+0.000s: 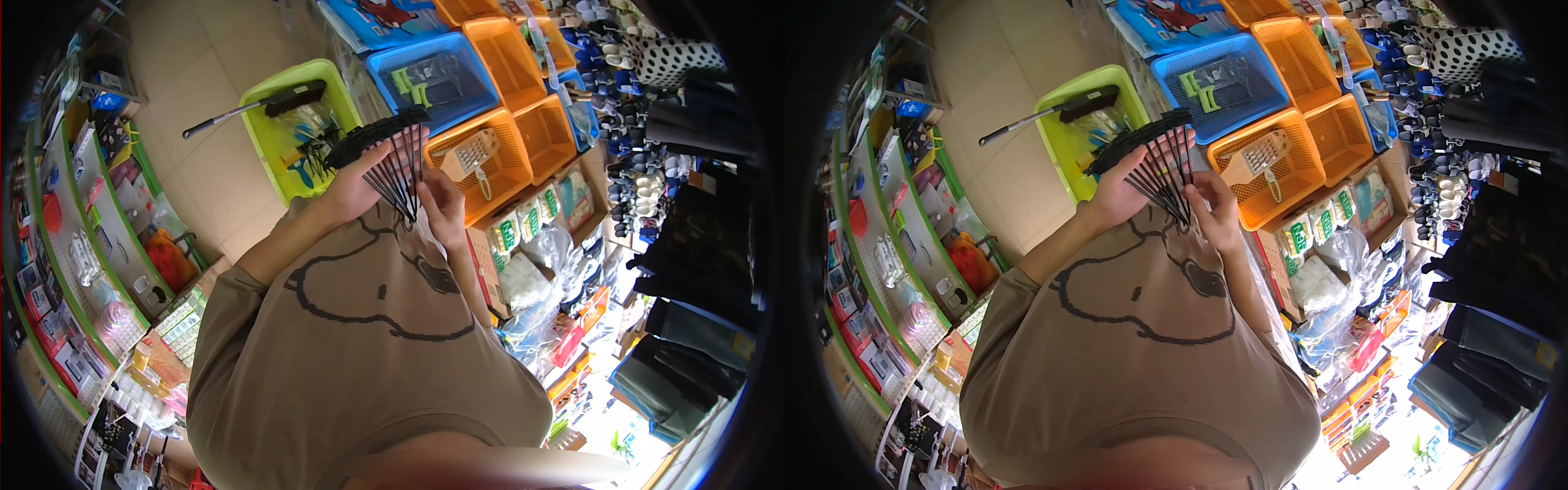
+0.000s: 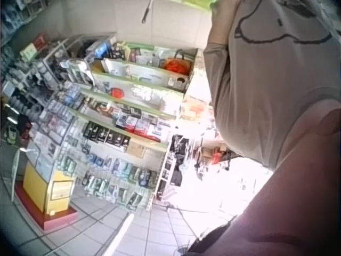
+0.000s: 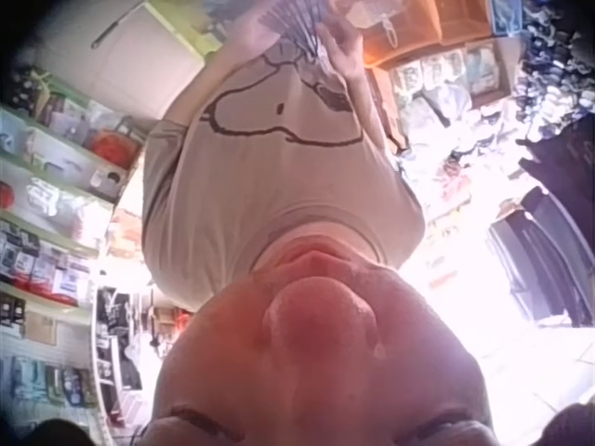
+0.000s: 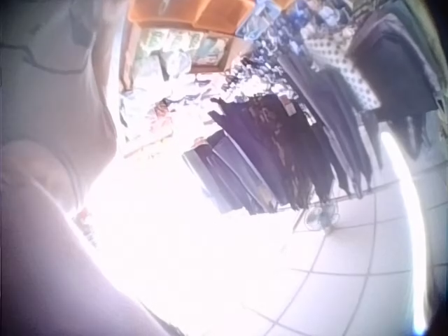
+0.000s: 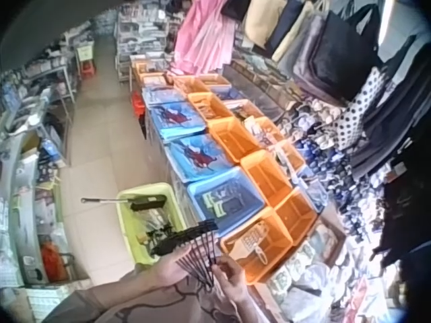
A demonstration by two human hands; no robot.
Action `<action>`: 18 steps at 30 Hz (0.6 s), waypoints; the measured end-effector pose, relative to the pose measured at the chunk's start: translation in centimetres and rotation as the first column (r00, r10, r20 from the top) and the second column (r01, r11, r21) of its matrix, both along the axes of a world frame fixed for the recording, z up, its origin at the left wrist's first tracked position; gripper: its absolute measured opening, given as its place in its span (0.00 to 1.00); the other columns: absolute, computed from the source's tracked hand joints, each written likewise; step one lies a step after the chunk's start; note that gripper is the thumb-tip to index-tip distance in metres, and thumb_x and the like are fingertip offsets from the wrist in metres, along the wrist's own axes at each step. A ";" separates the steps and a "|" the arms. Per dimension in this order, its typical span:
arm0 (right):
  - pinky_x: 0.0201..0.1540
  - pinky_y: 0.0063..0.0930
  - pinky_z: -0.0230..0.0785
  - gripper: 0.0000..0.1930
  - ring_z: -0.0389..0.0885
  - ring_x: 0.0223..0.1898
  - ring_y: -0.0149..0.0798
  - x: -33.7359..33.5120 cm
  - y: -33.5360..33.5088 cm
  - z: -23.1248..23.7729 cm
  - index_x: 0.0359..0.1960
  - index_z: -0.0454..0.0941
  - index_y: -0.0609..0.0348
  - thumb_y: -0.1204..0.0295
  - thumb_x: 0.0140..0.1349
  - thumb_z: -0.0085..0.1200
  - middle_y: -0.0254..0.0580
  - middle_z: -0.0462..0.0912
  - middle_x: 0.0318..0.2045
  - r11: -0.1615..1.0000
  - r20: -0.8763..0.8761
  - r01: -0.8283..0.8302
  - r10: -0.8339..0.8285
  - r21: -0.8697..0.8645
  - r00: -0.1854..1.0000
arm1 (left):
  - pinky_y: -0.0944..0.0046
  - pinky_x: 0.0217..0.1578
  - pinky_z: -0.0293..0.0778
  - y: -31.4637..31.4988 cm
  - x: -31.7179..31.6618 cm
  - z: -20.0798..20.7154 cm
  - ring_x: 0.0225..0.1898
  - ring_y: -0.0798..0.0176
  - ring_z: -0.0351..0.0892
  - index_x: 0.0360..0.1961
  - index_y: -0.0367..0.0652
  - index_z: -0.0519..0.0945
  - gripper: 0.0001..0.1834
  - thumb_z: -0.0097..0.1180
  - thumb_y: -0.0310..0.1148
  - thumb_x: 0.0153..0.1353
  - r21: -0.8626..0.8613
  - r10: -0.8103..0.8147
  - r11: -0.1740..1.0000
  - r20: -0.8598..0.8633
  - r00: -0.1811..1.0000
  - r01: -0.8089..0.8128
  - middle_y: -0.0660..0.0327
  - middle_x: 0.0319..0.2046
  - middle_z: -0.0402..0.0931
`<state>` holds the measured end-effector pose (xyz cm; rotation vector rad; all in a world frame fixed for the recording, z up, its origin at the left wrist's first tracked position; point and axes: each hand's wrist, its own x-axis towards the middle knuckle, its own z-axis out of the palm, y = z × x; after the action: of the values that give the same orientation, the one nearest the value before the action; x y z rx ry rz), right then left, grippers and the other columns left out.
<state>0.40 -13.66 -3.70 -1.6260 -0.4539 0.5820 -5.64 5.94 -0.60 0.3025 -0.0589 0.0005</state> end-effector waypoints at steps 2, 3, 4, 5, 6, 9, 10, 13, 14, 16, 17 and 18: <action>0.48 0.23 0.71 0.15 0.79 0.41 0.28 0.4 0.8 0.8 0.50 0.73 0.70 0.76 0.64 0.58 0.40 0.81 0.40 1.000 0.026 0.002 -0.002 0.003 1.000 | 0.57 0.71 0.49 -0.4 0.3 -0.1 0.72 0.58 0.54 0.70 0.34 0.55 0.29 0.40 0.40 0.73 0.005 0.010 1.000 0.002 1.000 -0.010 0.52 0.70 0.55; 0.48 0.23 0.71 0.15 0.79 0.41 0.28 0.8 0.8 0.6 0.50 0.73 0.70 0.76 0.64 0.58 0.40 0.81 0.40 1.000 0.024 -0.002 0.002 0.004 1.000 | 0.57 0.71 0.49 -0.6 0.4 -0.2 0.72 0.58 0.53 0.70 0.34 0.55 0.30 0.40 0.40 0.73 0.009 0.017 1.000 0.006 1.000 -0.017 0.51 0.70 0.55; 0.47 0.23 0.72 0.15 0.79 0.40 0.28 1.2 0.9 0.5 0.50 0.74 0.70 0.77 0.63 0.59 0.40 0.81 0.40 0.999 0.011 0.019 -0.019 0.034 1.000 | 0.57 0.71 0.49 -0.8 0.6 -0.2 0.72 0.58 0.53 0.70 0.34 0.55 0.30 0.40 0.40 0.73 0.011 0.020 1.000 0.005 1.000 -0.020 0.51 0.70 0.55; 0.46 0.22 0.73 0.15 0.80 0.39 0.28 1.6 0.8 0.4 0.49 0.74 0.71 0.78 0.62 0.60 0.41 0.81 0.39 0.997 -0.002 0.040 -0.040 0.063 0.999 | 0.55 0.71 0.49 -1.0 0.8 -0.1 0.73 0.56 0.51 0.71 0.34 0.53 0.33 0.40 0.44 0.72 0.079 0.026 0.997 -0.004 1.000 -0.025 0.51 0.71 0.53; 0.46 0.22 0.73 0.15 0.80 0.39 0.28 2.0 0.9 0.5 0.49 0.74 0.71 0.78 0.62 0.60 0.41 0.81 0.39 0.997 -0.004 0.037 -0.037 0.065 0.999 | 0.53 0.71 0.48 -1.2 1.0 -0.1 0.73 0.55 0.49 0.71 0.35 0.51 0.37 0.41 0.48 0.71 0.146 0.031 0.989 -0.013 0.999 -0.029 0.51 0.72 0.51; 0.42 0.21 0.75 0.13 0.81 0.38 0.28 2.7 0.7 0.9 0.46 0.75 0.71 0.79 0.62 0.60 0.42 0.83 0.37 0.992 -0.184 0.080 -0.061 0.098 0.981 | 0.53 0.71 0.48 -1.7 1.5 0.1 0.73 0.55 0.50 0.72 0.35 0.52 0.36 0.41 0.48 0.71 0.147 0.039 0.989 -0.021 0.999 -0.035 0.51 0.72 0.51; 0.41 0.21 0.76 0.11 0.81 0.37 0.28 3.0 0.5 0.9 0.44 0.76 0.70 0.79 0.62 0.60 0.41 0.83 0.36 0.993 -0.179 0.074 -0.056 0.093 0.982 | 0.53 0.71 0.48 -1.9 1.7 0.0 0.73 0.55 0.50 0.72 0.35 0.52 0.36 0.41 0.48 0.71 0.149 0.044 0.988 -0.023 0.999 -0.040 0.51 0.72 0.51; 0.40 0.20 0.76 0.09 0.82 0.36 0.27 3.6 -0.1 0.8 0.42 0.77 0.70 0.79 0.62 0.60 0.40 0.84 0.34 0.995 -0.190 0.060 -0.043 0.084 0.981 | 0.58 0.72 0.47 -2.5 2.1 -0.2 0.73 0.58 0.51 0.70 0.33 0.53 0.31 0.39 0.40 0.74 0.019 0.044 0.999 0.003 0.999 -0.044 0.51 0.72 0.51; 0.40 0.20 0.76 0.08 0.82 0.35 0.27 3.8 -0.3 0.8 0.41 0.78 0.70 0.79 0.62 0.60 0.40 0.84 0.34 0.995 -0.204 0.057 -0.040 0.079 0.978 | 0.59 0.72 0.47 -2.7 2.3 -0.3 0.73 0.58 0.50 0.70 0.33 0.52 0.31 0.39 0.41 0.74 0.025 0.041 0.999 -0.003 0.999 -0.041 0.51 0.72 0.51; 0.39 0.20 0.75 0.08 0.82 0.35 0.27 4.0 -0.4 0.9 0.41 0.78 0.70 0.79 0.62 0.61 0.39 0.84 0.33 0.994 -0.203 0.058 -0.039 0.089 0.978 | 0.59 0.72 0.47 -3.1 2.6 -0.2 0.73 0.58 0.50 0.70 0.33 0.52 0.31 0.39 0.41 0.73 0.034 0.045 0.998 -0.010 0.999 -0.045 0.52 0.72 0.51; 0.39 0.20 0.75 0.08 0.82 0.34 0.27 4.2 -0.4 0.9 0.41 0.78 0.70 0.79 0.62 0.61 0.39 0.84 0.33 0.993 -0.200 0.065 -0.044 0.098 0.979 | 0.57 0.72 0.47 -3.2 2.8 0.0 0.74 0.56 0.49 0.71 0.34 0.51 0.34 0.40 0.45 0.72 0.107 0.054 0.993 -0.027 0.998 -0.051 0.51 0.72 0.51; 0.39 0.20 0.75 0.08 0.82 0.34 0.27 4.4 -0.7 0.6 0.41 0.78 0.70 0.79 0.62 0.61 0.39 0.84 0.33 0.993 -0.202 0.058 -0.037 0.100 0.979 | 0.54 0.71 0.47 -3.4 2.9 0.1 0.74 0.55 0.48 0.72 0.35 0.51 0.37 0.41 0.48 0.71 0.179 0.065 0.982 -0.044 0.997 -0.056 0.51 0.72 0.50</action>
<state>4.83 -14.32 -3.09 -1.4572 -0.2911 0.6668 -2.70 2.54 -0.49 0.4828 -0.0002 0.0479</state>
